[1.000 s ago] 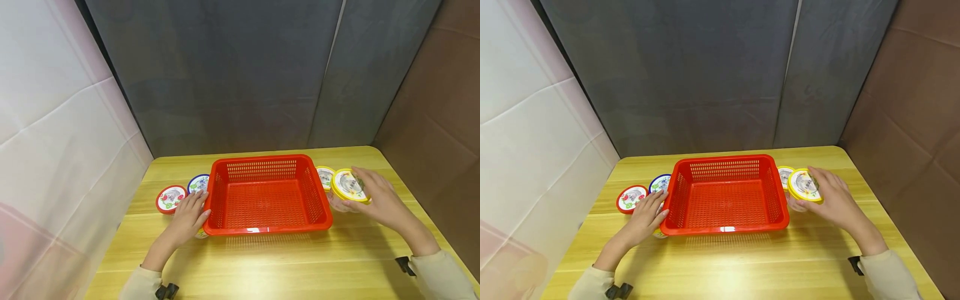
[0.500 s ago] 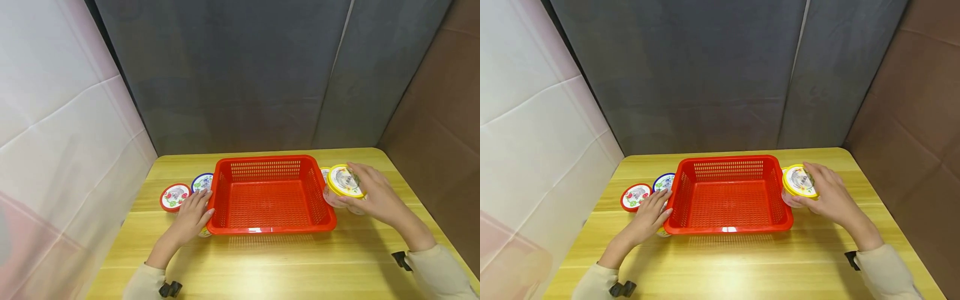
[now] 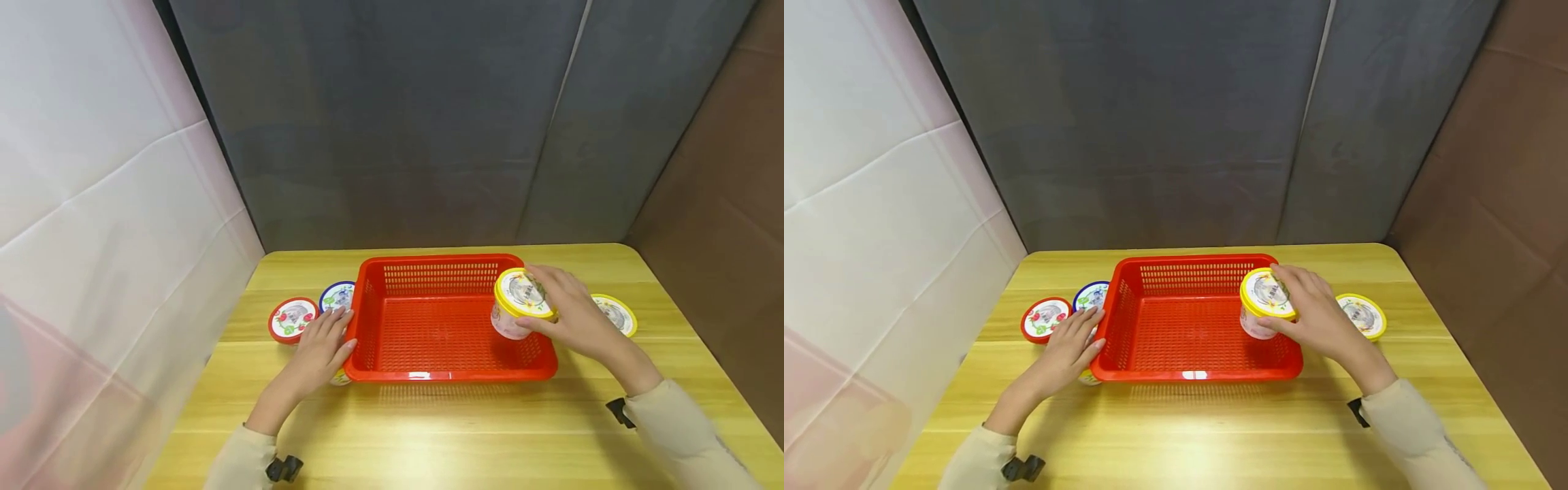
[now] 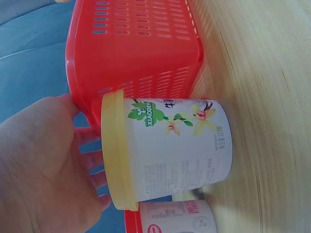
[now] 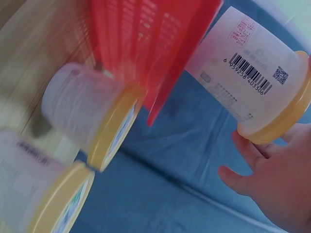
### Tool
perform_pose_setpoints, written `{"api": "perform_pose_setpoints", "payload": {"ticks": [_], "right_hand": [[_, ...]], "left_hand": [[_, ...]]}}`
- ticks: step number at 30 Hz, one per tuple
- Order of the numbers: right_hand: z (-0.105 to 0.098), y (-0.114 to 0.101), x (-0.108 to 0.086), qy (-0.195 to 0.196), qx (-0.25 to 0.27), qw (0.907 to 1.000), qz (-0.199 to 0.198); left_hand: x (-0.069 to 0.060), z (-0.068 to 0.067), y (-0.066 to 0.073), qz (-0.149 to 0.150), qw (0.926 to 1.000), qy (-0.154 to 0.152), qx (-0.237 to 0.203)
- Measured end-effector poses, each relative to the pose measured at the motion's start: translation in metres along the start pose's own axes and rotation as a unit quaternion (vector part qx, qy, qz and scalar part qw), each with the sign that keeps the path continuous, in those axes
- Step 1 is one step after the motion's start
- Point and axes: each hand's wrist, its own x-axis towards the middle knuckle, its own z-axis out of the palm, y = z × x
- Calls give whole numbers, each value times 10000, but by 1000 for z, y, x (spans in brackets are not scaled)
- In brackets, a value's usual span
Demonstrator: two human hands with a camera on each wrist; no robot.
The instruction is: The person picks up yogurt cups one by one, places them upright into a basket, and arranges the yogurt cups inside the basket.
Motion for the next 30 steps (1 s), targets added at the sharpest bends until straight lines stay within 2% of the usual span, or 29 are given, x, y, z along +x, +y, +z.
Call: {"api": "perform_pose_setpoints", "payload": {"ticks": [6, 10, 22, 30], "right_hand": [[17, -13, 14, -33, -53, 9996, -275], [29, -23, 21, -188, 29, 9991, -390], [55, -57, 33, -639, 812, 9942, -311], [72, -72, 38, -893, 964, 9910, -261]], "left_hand": [[0, 0, 0, -51, 9999, -85, 17], [-1, -1, 0, -76, 9999, -110, -60], [-2, 0, 0, 24, 10000, 67, -30], [-2, 1, -1, 2, 10000, 24, -25]]}}
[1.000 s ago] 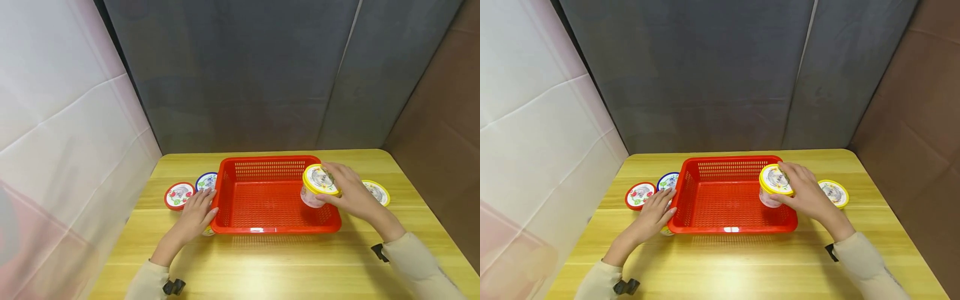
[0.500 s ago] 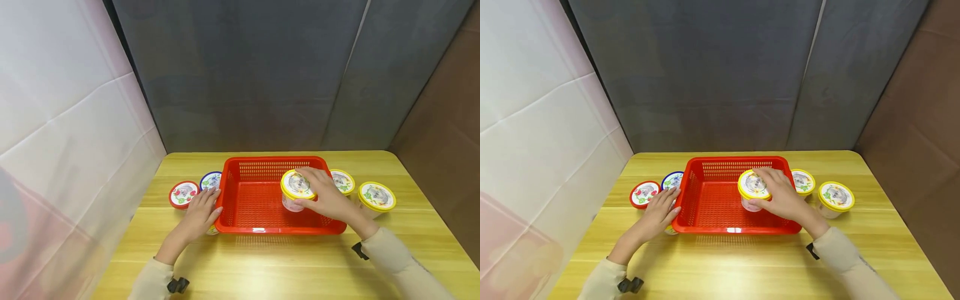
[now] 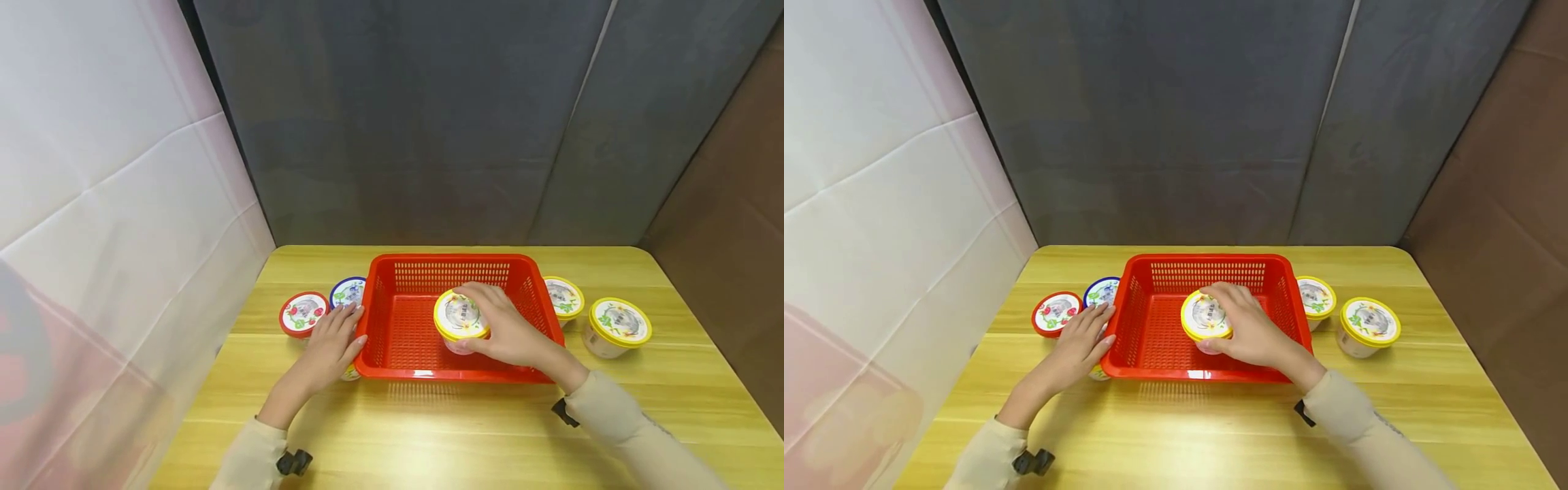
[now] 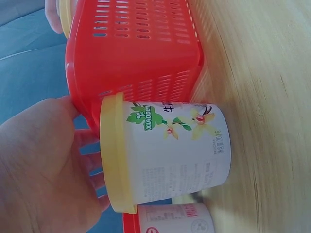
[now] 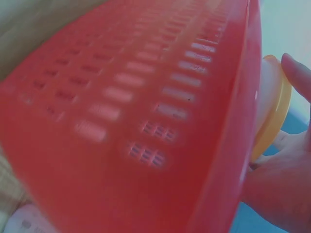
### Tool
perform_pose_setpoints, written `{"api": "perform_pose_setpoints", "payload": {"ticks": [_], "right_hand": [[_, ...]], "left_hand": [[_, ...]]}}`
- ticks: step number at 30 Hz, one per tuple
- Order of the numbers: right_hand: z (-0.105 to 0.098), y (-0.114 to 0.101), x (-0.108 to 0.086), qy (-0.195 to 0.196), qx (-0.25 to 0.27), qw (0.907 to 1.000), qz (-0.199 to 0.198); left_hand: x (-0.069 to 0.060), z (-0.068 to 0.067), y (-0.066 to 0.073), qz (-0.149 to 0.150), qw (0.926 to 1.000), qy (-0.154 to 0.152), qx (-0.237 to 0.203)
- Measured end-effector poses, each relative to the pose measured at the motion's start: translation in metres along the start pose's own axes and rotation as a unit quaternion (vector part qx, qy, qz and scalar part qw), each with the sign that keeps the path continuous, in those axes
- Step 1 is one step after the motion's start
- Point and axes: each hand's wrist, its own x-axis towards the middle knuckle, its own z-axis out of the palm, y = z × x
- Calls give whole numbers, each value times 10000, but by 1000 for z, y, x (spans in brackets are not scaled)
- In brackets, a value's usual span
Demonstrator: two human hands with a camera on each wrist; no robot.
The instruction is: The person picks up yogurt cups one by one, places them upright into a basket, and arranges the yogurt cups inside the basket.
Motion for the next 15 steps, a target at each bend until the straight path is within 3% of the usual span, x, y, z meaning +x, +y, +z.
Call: {"api": "perform_pose_setpoints", "payload": {"ticks": [15], "right_hand": [[35, -29, 14, -1, 100, 9999, 42]], "left_hand": [[-1, -2, 1, -100, 9999, -108, 8]]}}
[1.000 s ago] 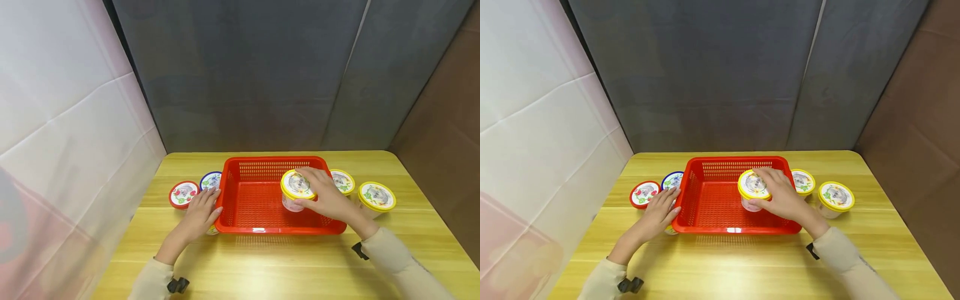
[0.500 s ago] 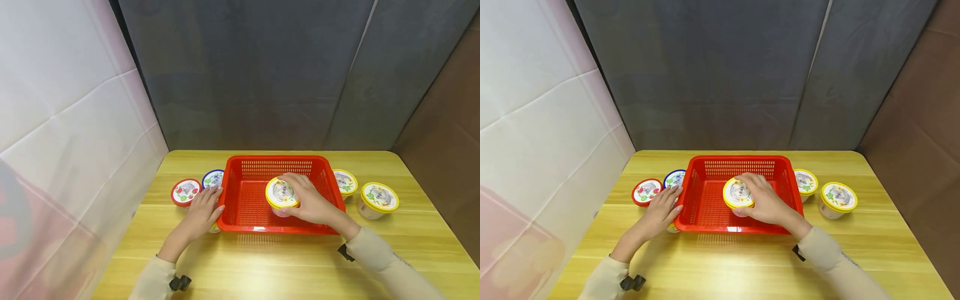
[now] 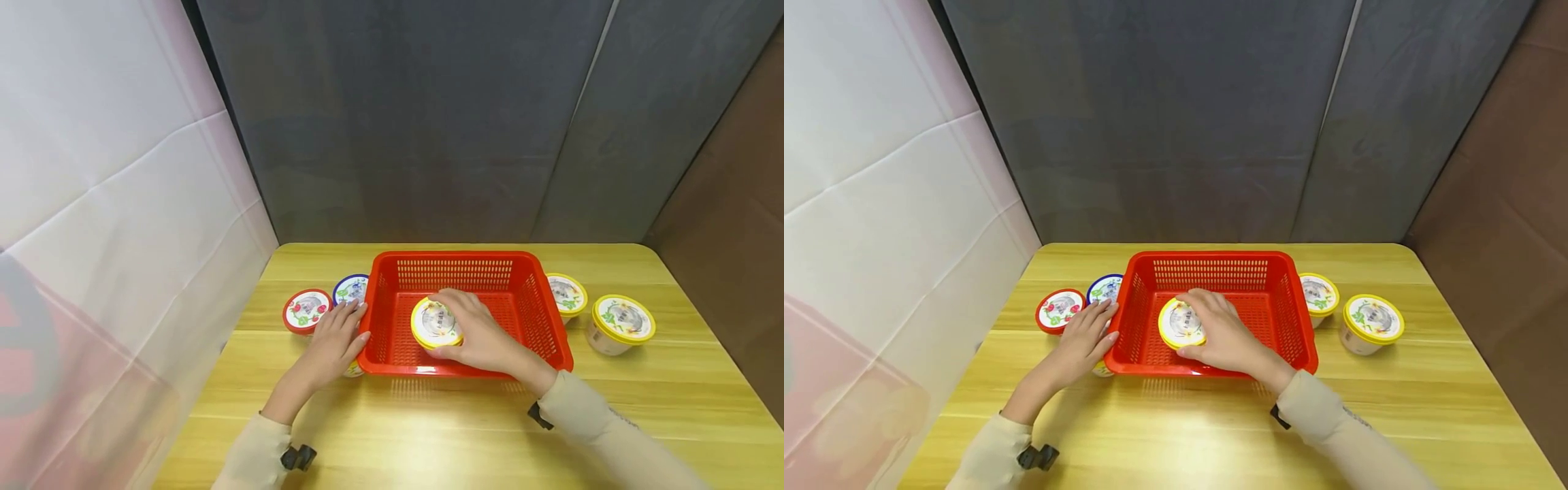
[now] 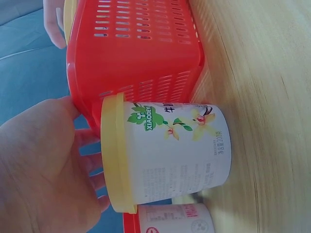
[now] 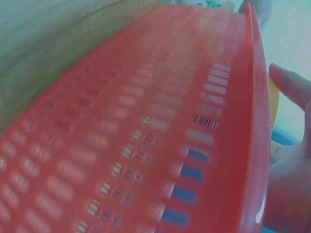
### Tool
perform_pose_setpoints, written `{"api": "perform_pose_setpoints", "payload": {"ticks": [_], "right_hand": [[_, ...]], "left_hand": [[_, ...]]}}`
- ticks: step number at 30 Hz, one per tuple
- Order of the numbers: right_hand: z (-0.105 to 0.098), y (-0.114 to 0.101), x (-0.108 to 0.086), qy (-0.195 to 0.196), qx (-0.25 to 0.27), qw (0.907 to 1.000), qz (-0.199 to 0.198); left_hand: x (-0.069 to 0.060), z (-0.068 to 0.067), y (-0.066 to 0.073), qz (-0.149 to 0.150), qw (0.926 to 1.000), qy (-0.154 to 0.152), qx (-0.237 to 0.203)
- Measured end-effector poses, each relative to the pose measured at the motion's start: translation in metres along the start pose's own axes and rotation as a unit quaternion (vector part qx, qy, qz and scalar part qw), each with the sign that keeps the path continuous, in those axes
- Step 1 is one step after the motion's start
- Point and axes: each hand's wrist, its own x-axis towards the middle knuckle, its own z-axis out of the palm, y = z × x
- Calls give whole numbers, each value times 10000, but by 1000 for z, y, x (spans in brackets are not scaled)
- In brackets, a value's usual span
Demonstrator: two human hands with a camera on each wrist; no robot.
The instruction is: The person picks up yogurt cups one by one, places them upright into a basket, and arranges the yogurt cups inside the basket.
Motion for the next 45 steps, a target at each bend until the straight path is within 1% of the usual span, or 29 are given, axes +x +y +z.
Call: {"api": "perform_pose_setpoints", "payload": {"ticks": [4, 7, 11, 18, 24, 39, 45], "right_hand": [[10, -5, 3, 15, 92, 9999, -53], [17, -7, 6, -29, 139, 9999, -36], [25, -10, 9, -88, 203, 9997, 32], [37, -14, 17, -66, 131, 9999, 47], [46, -15, 21, -167, 131, 9998, 51], [50, -18, 24, -429, -58, 9990, 75], [51, -18, 26, -583, -25, 9982, 109]], "left_hand": [[0, -1, 1, -2, 10000, 25, 3], [0, -1, 1, 24, 10000, 74, 34], [1, 0, 1, 5, 10000, 49, 75], [0, -3, 1, -21, 9999, 56, 107], [-1, -3, 2, -6, 10000, 40, 78], [0, -3, 1, 7, 10000, -10, 82], [0, -3, 1, -13, 10000, -55, 22]]}}
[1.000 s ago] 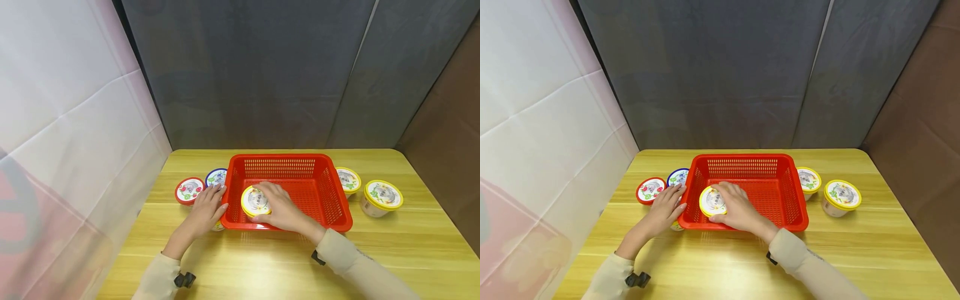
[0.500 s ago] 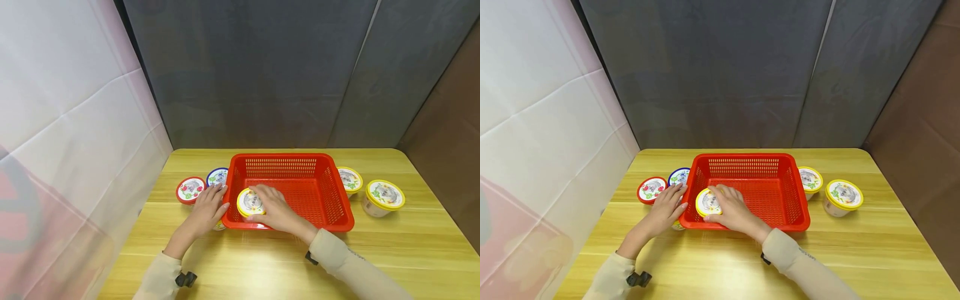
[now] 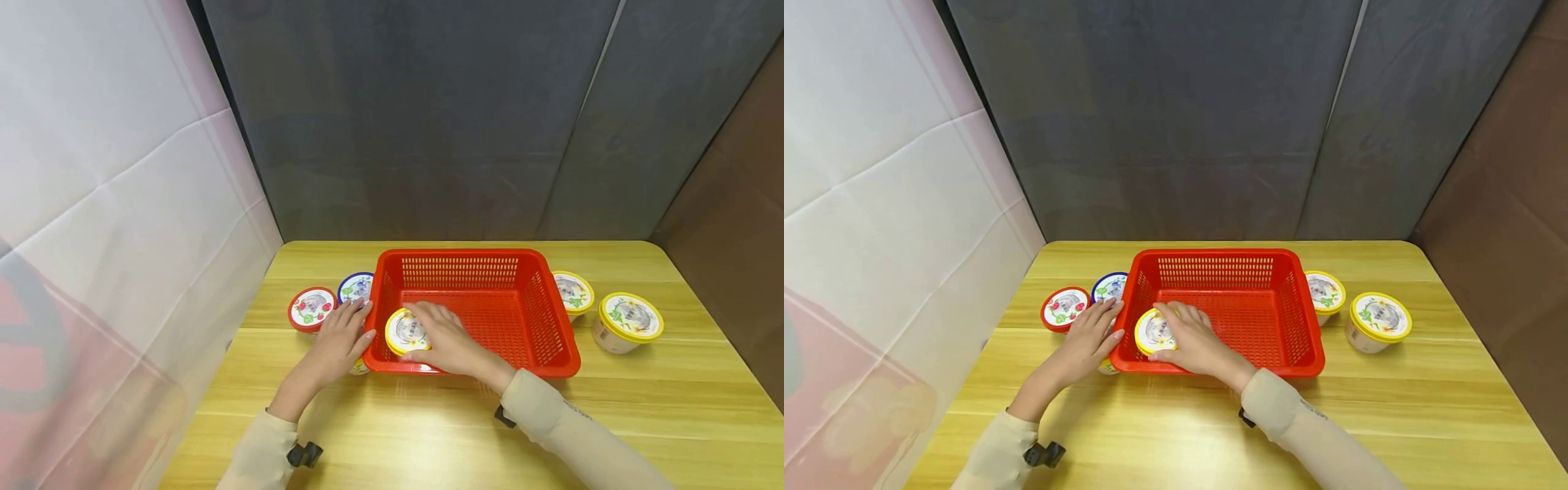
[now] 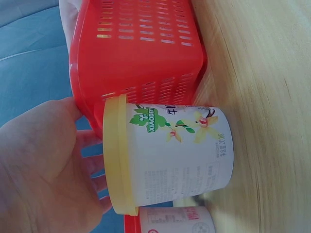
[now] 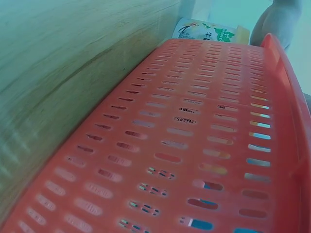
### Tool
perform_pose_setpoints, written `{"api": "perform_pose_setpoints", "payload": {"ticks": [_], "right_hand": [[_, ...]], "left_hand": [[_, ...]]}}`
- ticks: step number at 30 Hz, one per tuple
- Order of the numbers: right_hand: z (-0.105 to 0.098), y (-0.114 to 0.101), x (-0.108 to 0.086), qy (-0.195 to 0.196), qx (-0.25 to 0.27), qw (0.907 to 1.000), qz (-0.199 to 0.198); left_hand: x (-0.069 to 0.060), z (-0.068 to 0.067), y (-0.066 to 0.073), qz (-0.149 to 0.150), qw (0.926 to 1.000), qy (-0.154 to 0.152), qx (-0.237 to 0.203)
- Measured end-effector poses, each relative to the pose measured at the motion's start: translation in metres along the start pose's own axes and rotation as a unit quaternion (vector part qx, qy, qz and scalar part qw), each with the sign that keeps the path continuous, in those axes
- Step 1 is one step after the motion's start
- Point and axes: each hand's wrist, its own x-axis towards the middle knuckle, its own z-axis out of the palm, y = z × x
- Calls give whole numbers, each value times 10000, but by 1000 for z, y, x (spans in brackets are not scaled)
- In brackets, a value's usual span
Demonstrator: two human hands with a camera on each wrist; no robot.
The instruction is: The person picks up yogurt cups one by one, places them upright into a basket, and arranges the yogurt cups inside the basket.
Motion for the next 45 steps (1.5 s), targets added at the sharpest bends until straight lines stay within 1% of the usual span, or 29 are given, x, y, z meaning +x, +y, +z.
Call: {"api": "perform_pose_setpoints", "payload": {"ticks": [5, 14, 26, 32, 37, 45], "right_hand": [[0, 0, 2, -95, 16, 9999, 76], [0, 0, 4, -153, 90, 9998, 125], [2, 1, 5, -164, 212, 9996, 33], [1, -1, 7, -131, 501, 9986, 55], [1, -3, 8, -98, 741, 9971, 160], [1, -2, 8, -84, 840, 9963, 148]], "left_hand": [[0, 0, 0, -51, 9999, -85, -28], [1, -1, 1, -38, 10000, -77, -6], [0, 0, 0, -62, 9999, -82, -38], [0, 1, -1, -61, 9999, -81, -68], [0, 1, 0, -77, 9999, -73, -94], [-1, 2, 0, -90, 9999, -44, -116]]}}
